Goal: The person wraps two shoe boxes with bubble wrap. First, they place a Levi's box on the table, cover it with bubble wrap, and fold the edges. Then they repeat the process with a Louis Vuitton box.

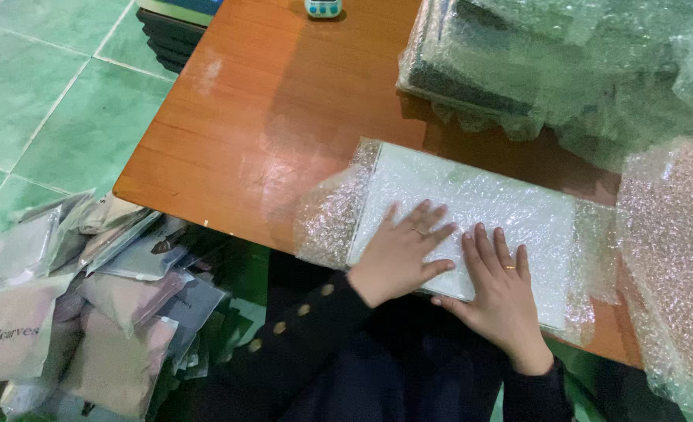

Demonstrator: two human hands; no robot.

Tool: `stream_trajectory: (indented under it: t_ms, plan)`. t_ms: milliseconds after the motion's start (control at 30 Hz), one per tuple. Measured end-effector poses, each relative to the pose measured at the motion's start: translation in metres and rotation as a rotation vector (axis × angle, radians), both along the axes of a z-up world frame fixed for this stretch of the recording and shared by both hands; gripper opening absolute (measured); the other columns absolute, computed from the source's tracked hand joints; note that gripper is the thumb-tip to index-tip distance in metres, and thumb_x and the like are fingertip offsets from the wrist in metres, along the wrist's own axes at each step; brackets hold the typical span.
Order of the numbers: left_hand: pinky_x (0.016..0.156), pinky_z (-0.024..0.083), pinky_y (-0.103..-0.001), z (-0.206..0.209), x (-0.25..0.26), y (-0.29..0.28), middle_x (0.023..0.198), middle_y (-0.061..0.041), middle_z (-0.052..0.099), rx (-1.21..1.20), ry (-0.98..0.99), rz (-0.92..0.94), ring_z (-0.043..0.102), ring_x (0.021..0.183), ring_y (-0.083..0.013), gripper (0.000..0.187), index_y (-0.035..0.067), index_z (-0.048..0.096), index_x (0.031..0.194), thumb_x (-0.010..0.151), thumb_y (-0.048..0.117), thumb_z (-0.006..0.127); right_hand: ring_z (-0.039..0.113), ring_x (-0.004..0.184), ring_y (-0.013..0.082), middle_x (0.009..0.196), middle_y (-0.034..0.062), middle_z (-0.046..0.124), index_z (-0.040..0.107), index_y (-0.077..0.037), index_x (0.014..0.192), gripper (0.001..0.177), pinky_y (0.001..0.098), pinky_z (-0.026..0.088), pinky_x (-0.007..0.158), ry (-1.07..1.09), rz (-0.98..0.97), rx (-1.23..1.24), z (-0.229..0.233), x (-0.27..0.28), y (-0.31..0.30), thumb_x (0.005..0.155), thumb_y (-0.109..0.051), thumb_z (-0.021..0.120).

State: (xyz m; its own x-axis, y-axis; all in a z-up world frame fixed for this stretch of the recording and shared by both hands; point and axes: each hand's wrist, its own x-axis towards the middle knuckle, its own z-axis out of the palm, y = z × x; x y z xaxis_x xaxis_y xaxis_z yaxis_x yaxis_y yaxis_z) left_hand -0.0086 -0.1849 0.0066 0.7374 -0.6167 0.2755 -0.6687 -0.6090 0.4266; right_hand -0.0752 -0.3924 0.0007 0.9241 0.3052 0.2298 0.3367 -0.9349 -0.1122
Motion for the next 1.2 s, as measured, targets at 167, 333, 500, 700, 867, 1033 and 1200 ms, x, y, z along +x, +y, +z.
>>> stream_trajectory:
  t_ms: [167, 333, 500, 700, 867, 1033, 1200]
  plan:
    - [0.114, 0.012, -0.074, -0.004, 0.002, 0.047, 0.161, -0.003, 0.04, 0.167, 0.068, 0.212, 0.028, 0.152, -0.0334, 0.056, 0.022, 0.052, 0.148, 0.1, 0.051, 0.046, 0.028, 0.151, 0.0394, 0.16, 0.0176, 0.038, 0.044, -0.006, 0.15, 0.114, 0.0652, 0.019, 0.119, 0.011, -0.034, 0.019, 0.0, -0.004, 0.002, 0.063, -0.076, 0.068]
    - [0.114, 0.016, -0.073, 0.009, 0.009, 0.108, 0.15, -0.022, 0.055, 0.136, -0.291, 0.621, 0.038, 0.145, -0.045, 0.023, 0.027, 0.061, 0.104, 0.096, 0.047, 0.057, 0.025, 0.151, 0.0407, 0.161, 0.0179, 0.035, 0.044, -0.015, 0.151, 0.109, 0.0666, 0.019, 0.117, 0.034, -0.033, 0.046, 0.007, -0.001, 0.003, 0.065, -0.079, 0.066]
    - [0.088, 0.047, -0.06, 0.006, -0.032, 0.159, 0.107, -0.023, 0.069, 0.037, 0.257, 0.971, 0.064, 0.105, -0.0433, 0.055, -0.001, 0.068, 0.103, 0.095, 0.052, 0.063, 0.019, 0.151, 0.0448, 0.161, 0.0201, 0.03, 0.046, -0.029, 0.149, 0.101, 0.0704, 0.016, 0.116, 0.099, -0.026, 0.042, 0.012, -0.001, 0.006, 0.065, -0.079, 0.066]
    - [0.075, 0.052, -0.048, 0.016, -0.058, 0.148, 0.085, -0.019, 0.07, -0.082, 0.198, 0.894, 0.067, 0.082, -0.0365, 0.04, 0.001, 0.068, 0.085, 0.094, 0.04, 0.069, 0.009, 0.155, 0.0487, 0.166, 0.0257, 0.02, 0.047, -0.019, 0.151, 0.112, 0.079, 0.008, 0.108, 0.165, -0.054, -0.128, 0.025, 0.003, 0.013, 0.056, -0.071, 0.076]
    - [0.094, 0.041, -0.044, 0.019, -0.058, 0.093, 0.107, -0.007, 0.07, -0.152, -0.151, 0.281, 0.062, 0.108, -0.0266, 0.018, 0.008, 0.071, 0.105, 0.093, 0.021, 0.068, 0.037, 0.146, 0.0412, 0.153, 0.0196, 0.046, 0.057, -0.004, 0.133, 0.077, 0.0737, 0.023, 0.112, 0.108, 0.039, -0.036, 0.029, 0.011, 0.02, 0.08, -0.059, 0.069]
    - [0.101, 0.038, -0.041, 0.019, -0.037, 0.07, 0.112, -0.003, 0.067, -0.072, -0.208, 0.215, 0.059, 0.111, -0.0215, 0.017, 0.01, 0.071, 0.109, 0.096, 0.02, 0.067, 0.059, 0.126, 0.0334, 0.128, 0.0108, 0.068, 0.07, -0.01, 0.116, 0.03, 0.0565, 0.04, 0.109, -0.077, -0.011, 0.069, 0.035, 0.023, 0.033, 0.09, -0.025, 0.066]
    - [0.099, 0.036, -0.045, 0.013, -0.036, 0.058, 0.107, -0.006, 0.064, -0.046, -0.277, 0.259, 0.055, 0.107, -0.0249, 0.029, 0.011, 0.071, 0.119, 0.095, 0.027, 0.068, 0.067, 0.11, 0.0274, 0.114, 0.0083, 0.071, 0.07, -0.007, 0.104, 0.012, 0.0423, 0.048, 0.092, -0.184, 0.02, 0.201, 0.041, 0.028, 0.04, 0.093, -0.011, 0.07]
